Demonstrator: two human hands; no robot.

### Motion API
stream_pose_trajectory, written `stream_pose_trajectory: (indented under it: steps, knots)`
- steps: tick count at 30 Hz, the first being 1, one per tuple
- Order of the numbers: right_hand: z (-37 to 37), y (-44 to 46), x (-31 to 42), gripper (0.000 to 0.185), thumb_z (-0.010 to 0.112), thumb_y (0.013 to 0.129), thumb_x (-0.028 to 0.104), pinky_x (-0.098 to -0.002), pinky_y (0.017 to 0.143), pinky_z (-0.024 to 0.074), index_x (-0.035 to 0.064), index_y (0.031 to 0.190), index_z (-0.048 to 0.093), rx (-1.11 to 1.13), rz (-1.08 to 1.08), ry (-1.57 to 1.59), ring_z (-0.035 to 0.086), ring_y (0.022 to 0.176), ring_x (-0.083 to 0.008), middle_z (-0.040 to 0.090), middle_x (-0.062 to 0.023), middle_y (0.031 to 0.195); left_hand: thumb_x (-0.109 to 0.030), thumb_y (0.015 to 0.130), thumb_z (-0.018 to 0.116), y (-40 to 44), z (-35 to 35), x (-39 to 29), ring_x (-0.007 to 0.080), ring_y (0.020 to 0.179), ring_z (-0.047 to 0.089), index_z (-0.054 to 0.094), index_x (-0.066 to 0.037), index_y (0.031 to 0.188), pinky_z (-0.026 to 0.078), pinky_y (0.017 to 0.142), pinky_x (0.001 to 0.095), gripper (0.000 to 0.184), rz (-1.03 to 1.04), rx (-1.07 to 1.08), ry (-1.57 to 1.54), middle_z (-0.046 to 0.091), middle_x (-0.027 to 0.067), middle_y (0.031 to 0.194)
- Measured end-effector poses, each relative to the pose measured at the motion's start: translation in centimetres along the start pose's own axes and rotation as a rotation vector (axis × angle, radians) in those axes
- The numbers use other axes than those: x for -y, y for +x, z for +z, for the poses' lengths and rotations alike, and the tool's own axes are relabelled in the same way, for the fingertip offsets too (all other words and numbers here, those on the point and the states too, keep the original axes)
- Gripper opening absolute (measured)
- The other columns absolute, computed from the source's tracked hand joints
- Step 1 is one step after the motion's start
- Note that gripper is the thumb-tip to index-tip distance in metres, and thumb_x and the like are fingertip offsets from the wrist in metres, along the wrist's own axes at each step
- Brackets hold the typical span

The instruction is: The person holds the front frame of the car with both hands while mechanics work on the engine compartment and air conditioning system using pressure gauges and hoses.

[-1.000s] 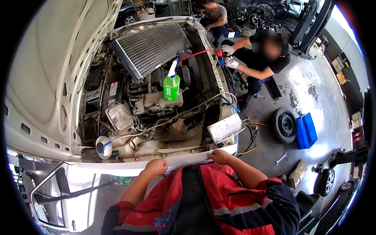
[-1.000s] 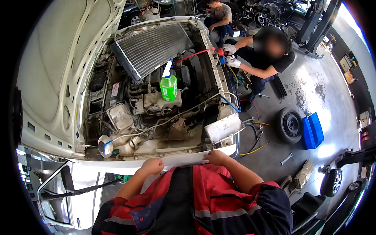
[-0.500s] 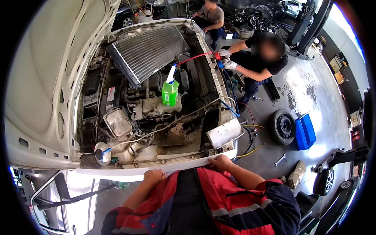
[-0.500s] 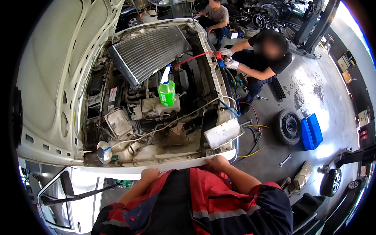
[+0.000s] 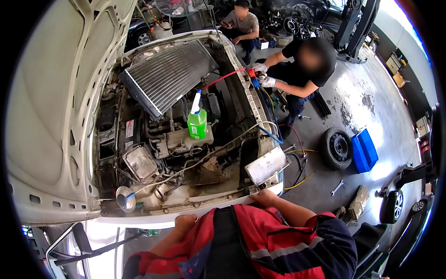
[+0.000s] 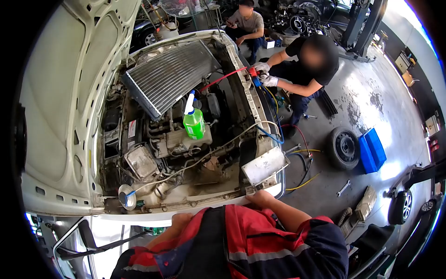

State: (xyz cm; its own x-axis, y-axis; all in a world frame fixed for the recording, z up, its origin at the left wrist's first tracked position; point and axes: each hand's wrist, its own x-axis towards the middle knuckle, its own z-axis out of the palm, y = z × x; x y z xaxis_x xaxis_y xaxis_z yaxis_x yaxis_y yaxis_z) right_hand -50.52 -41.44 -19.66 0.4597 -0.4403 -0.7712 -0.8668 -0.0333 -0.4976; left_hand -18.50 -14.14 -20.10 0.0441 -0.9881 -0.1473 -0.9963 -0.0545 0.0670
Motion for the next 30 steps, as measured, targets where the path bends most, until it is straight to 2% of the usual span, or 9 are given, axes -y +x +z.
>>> stream_pose_trajectory:
  steps: [2, 5, 13, 20, 29, 30]
  knots:
    - [-0.2, -0.7, 0.5, 0.067, 0.049, 0.084, 0.060, -0.0346, 0.067, 0.0522, -0.0012, 0.064, 0.068, -0.005, 0.000, -0.011, 0.066, 0.064, -0.0255, 0.065, -0.0136, 0.061, -0.021, 0.075, 0.057, -0.3, 0.0, -0.2, 0.0231, 0.048, 0.060, 0.057, -0.020, 0.064, 0.047, 0.041, 0.0391, 0.011, 0.011, -0.024, 0.007, 0.058, 0.0044, 0.054]
    - [-0.8, -1.3, 1.3, 0.068, 0.050, 0.084, 0.061, -0.0348, 0.065, 0.0524, -0.0020, 0.064, 0.067, 0.045, 0.061, 0.026, 0.066, 0.062, -0.0252, 0.065, -0.0141, 0.061, -0.019, 0.072, 0.057, -0.3, 0.0, -0.3, 0.0220, 0.046, 0.059, 0.056, -0.022, 0.063, 0.046, 0.040, 0.0381, 0.010, 0.021, -0.105, -0.030, 0.056, 0.0031, 0.052]
    - [0.0, 0.7, -0.1, 0.068, 0.053, 0.082, 0.061, -0.0357, 0.059, 0.0509, -0.0022, 0.063, 0.066, 0.034, 0.040, 0.040, 0.064, 0.058, -0.0258, 0.063, -0.0145, 0.060, -0.018, 0.071, 0.058, -0.5, 1.5, 0.2, 0.0214, 0.043, 0.057, 0.054, -0.022, 0.061, 0.045, 0.039, 0.0374, 0.012, 0.019, -0.191, -0.099, 0.054, 0.0020, 0.049]
    - [0.0, 0.9, -0.3, 0.068, 0.053, 0.081, 0.062, -0.0354, 0.057, 0.0495, -0.0020, 0.062, 0.065, 0.057, 0.068, 0.077, 0.061, 0.054, -0.0254, 0.061, -0.0134, 0.057, -0.020, 0.071, 0.059, -0.6, 2.3, 0.3, 0.0223, 0.043, 0.058, 0.055, -0.022, 0.060, 0.045, 0.039, 0.0376, 0.012, 0.004, -0.175, -0.097, 0.054, 0.0023, 0.048]
    - [-0.2, 0.4, 0.1, 0.065, 0.051, 0.086, 0.057, -0.0334, 0.058, 0.0510, -0.0006, 0.062, 0.068, 0.067, 0.038, 0.045, 0.064, 0.056, -0.0233, 0.063, -0.0120, 0.058, -0.022, 0.072, 0.058, -0.3, 0.4, -0.1, 0.0224, 0.044, 0.058, 0.055, -0.023, 0.061, 0.045, 0.038, 0.0377, 0.012, 0.001, -0.169, -0.088, 0.054, 0.0020, 0.049]
    - [-0.4, 0.0, 0.5, 0.062, 0.054, 0.085, 0.056, -0.0324, 0.054, 0.0495, 0.0004, 0.062, 0.067, 0.067, 0.039, 0.075, 0.062, 0.053, -0.0217, 0.062, -0.0103, 0.056, -0.022, 0.073, 0.058, -0.3, 0.7, 0.0, 0.0223, 0.044, 0.058, 0.055, -0.023, 0.061, 0.045, 0.038, 0.0377, 0.012, 0.003, -0.168, -0.088, 0.054, 0.0019, 0.049]
